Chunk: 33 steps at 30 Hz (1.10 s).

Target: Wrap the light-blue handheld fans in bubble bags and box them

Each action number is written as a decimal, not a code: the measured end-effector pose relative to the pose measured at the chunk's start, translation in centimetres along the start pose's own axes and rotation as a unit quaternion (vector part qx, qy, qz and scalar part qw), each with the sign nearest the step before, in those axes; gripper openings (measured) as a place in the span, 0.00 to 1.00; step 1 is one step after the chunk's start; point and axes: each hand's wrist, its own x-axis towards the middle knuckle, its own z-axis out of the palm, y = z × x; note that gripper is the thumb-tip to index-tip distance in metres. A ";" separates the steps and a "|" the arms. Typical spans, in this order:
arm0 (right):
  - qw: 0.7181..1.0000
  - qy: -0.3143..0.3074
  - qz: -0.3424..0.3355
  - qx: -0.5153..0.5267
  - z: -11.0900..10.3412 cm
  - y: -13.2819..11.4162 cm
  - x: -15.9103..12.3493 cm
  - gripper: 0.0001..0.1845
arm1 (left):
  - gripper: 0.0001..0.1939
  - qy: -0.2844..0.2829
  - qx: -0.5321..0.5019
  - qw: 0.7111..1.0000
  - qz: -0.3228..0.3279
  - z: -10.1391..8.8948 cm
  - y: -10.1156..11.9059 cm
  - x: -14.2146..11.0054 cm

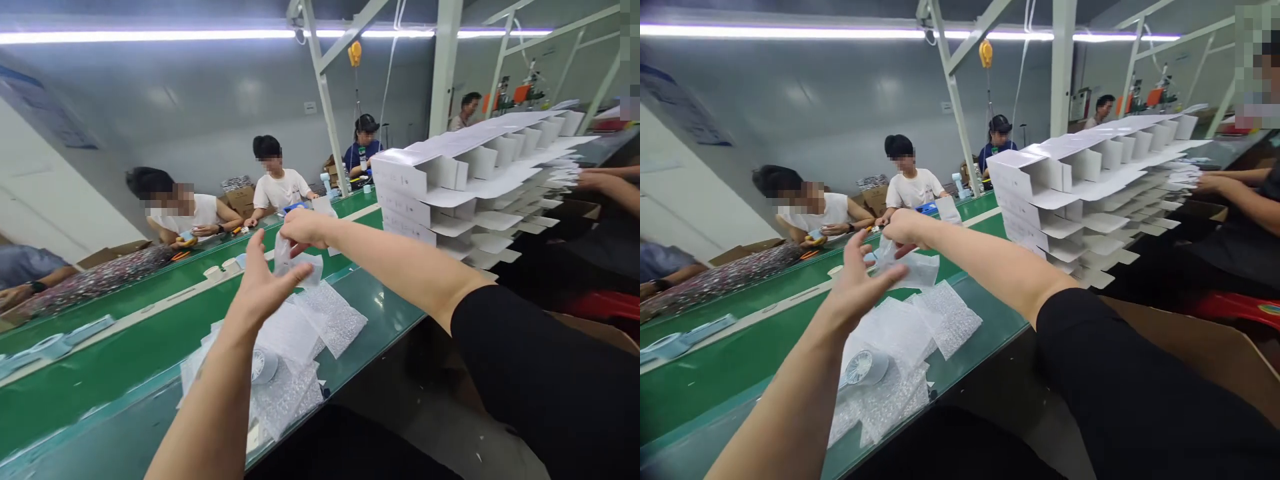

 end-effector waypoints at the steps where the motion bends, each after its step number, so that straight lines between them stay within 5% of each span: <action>1: 1.000 -0.008 -0.013 0.025 -0.1 0.3 -1.2 0.08 | 0.41 -0.043 0.042 0.998 0.008 0.5 0.1 -0.6; 3: 0.997 0.005 -0.058 0.041 -1.0 1.7 -4.9 0.06 | 0.33 -0.100 0.074 0.992 -0.019 1.3 0.1 -1.7; 5: 0.988 0.110 -0.106 -0.006 -2.7 4.6 -10.5 0.04 | 0.23 -0.099 0.024 0.993 -0.061 1.6 -0.2 -2.3; 6: 0.966 0.227 -0.115 -0.056 -3.6 6.8 -13.6 0.09 | 0.21 -0.087 -0.027 0.992 -0.082 1.6 -0.4 -2.4; 8: 0.874 0.453 -0.029 -0.172 -5.1 12.4 -19.7 0.16 | 0.21 -0.048 -0.134 0.982 -0.124 1.4 -0.8 -2.4; 9: 0.835 0.499 0.035 -0.230 -5.6 15.5 -22.2 0.19 | 0.22 -0.032 -0.176 0.973 -0.146 1.3 -0.9 -2.4; 12: 0.777 0.500 0.167 -0.345 -6.2 23.6 -26.3 0.29 | 0.19 -0.010 -0.255 0.947 -0.194 1.9 -0.6 -2.4; 15: 0.795 0.450 0.196 -0.356 -6.3 27.6 -26.4 0.24 | 0.15 -0.010 -0.302 0.931 -0.206 3.4 0.4 -3.1; 18: 0.793 0.421 0.186 -0.398 -6.1 27.7 -25.6 0.16 | 0.12 -0.014 -0.322 0.922 -0.214 4.2 1.3 -4.0; 22: 0.759 0.411 0.178 -0.472 -5.7 24.6 -24.2 0.20 | 0.10 0.009 -0.327 0.920 -0.216 3.2 1.5 -4.2; 28: 0.806 0.311 0.205 -0.460 -5.2 20.9 -21.1 0.14 | 0.10 0.058 -0.329 0.914 -0.231 1.4 2.0 -4.4; 33: 0.817 0.279 0.149 -0.482 -4.9 17.7 -21.7 0.19 | 0.05 0.095 -0.300 0.923 -0.220 -1.6 2.1 -4.1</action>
